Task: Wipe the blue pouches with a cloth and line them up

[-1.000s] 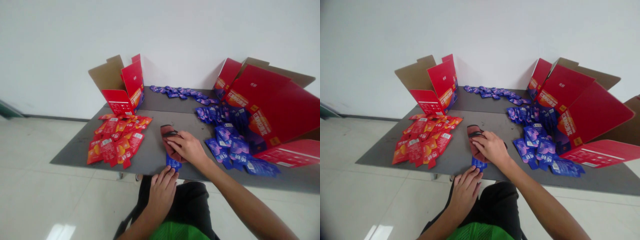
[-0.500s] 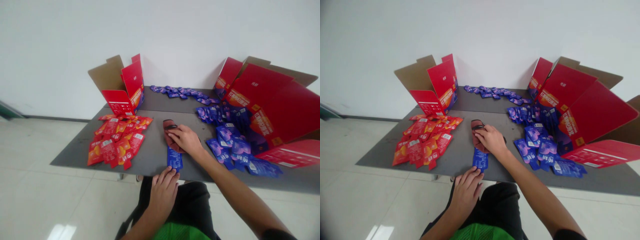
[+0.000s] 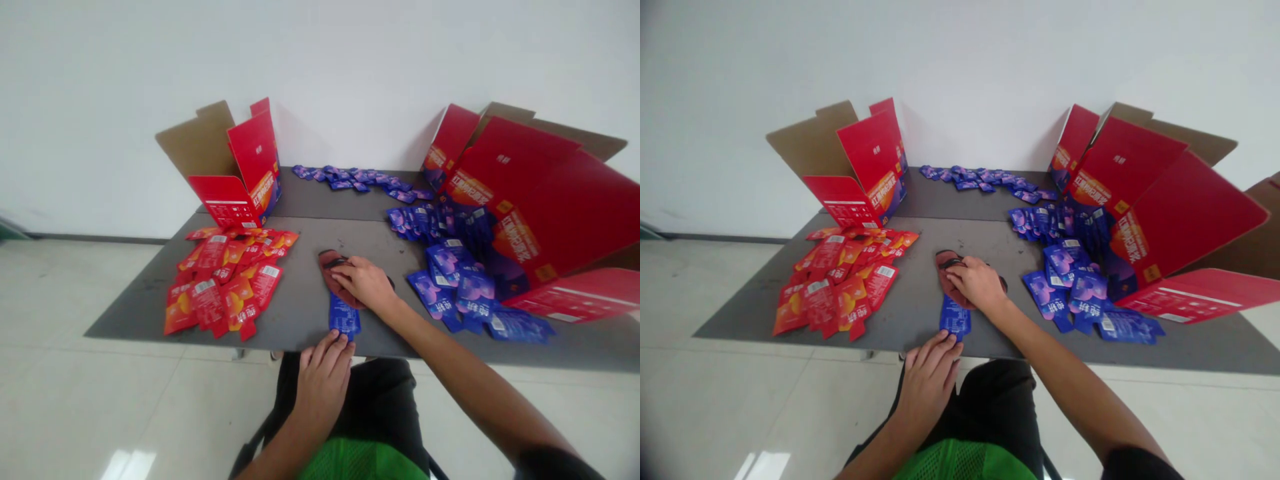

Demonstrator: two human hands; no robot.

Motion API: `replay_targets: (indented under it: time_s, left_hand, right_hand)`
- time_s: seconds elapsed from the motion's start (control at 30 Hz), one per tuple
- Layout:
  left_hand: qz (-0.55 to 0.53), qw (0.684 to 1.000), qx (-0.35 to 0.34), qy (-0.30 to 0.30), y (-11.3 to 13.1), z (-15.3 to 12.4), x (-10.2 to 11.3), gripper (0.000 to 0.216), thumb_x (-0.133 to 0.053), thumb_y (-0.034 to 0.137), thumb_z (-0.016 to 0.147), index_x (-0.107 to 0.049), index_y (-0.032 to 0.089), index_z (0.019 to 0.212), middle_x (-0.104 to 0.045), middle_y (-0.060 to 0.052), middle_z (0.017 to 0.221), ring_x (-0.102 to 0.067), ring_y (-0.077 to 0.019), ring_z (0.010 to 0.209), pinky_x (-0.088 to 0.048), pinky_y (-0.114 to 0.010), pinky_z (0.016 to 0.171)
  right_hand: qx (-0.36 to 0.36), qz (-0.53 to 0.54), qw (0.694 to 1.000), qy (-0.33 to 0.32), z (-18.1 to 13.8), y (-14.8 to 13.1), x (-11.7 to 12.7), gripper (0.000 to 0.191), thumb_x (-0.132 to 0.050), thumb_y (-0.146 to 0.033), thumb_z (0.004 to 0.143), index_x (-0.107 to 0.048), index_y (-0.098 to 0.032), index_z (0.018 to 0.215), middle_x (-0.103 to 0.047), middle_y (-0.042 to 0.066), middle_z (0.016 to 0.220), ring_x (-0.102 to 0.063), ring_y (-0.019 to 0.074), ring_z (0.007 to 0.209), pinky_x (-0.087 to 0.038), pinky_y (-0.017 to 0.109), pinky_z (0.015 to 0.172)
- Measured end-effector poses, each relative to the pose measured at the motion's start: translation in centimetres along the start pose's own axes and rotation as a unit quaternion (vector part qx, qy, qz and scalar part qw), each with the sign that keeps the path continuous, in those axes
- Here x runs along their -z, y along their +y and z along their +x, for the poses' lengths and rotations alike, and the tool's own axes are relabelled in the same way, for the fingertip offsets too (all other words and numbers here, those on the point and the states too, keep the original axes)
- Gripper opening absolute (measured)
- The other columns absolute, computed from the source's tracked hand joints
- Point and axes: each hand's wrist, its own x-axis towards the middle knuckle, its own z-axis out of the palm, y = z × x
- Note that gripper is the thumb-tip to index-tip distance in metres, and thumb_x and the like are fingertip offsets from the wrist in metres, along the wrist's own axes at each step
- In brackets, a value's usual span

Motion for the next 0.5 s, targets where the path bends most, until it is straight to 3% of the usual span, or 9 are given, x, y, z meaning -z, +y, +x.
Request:
replay_targets:
  time_s: [0.13,0.27,0.37,0.5]
  left_hand:
    - [0.004,1.0,-0.007,-0.014,-0.5,0.5,0.3,0.023,-0.057,0.016,0.102,-0.07,0.023,0.119,-0.075,-0.005,0.12,-0.065,-0.0258,0.116,-0.047,-0.041,0.09]
    - [0.029,0.998,-0.029,-0.046,-1.0,1.4,0.8,0.037,-0.063,0.019,0.098,-0.065,0.025,0.134,-0.071,-0.009,0.119,-0.067,-0.0267,0.103,-0.052,-0.041,0.085]
    - [0.078,0.994,-0.058,-0.047,-1.4,2.1,0.9,0.051,-0.065,0.022,0.097,-0.056,0.026,0.147,-0.06,-0.013,0.144,-0.062,-0.0316,0.122,-0.053,-0.047,0.095]
    - [0.122,0.983,-0.131,-0.035,-2.7,2.3,0.8,0.043,-0.056,0.023,0.101,-0.059,0.026,0.144,-0.051,-0.005,0.159,-0.049,-0.0285,0.143,-0.051,-0.044,0.105]
  right_hand:
    - [-0.037,0.054,0.995,0.079,0.3,0.4,2.5,0.027,-0.058,-0.04,0.103,-0.076,-0.034,0.124,-0.07,0.006,0.104,-0.068,0.0217,0.099,-0.053,0.032,0.086]
    - [-0.056,0.178,0.965,0.186,-4.4,-0.7,4.1,0.029,-0.056,-0.039,0.104,-0.074,-0.033,0.127,-0.07,0.005,0.109,-0.069,0.0193,0.101,-0.054,0.031,0.091]
    - [-0.074,0.242,0.942,0.221,-8.1,-1.1,3.5,0.027,-0.06,-0.036,0.103,-0.075,-0.034,0.125,-0.071,0.005,0.111,-0.069,0.0183,0.103,-0.055,0.03,0.091]
    - [-0.111,0.298,0.919,0.235,-11.5,-0.8,1.6,0.025,-0.064,-0.034,0.101,-0.075,-0.036,0.123,-0.072,0.003,0.107,-0.07,0.0162,0.099,-0.057,0.026,0.085]
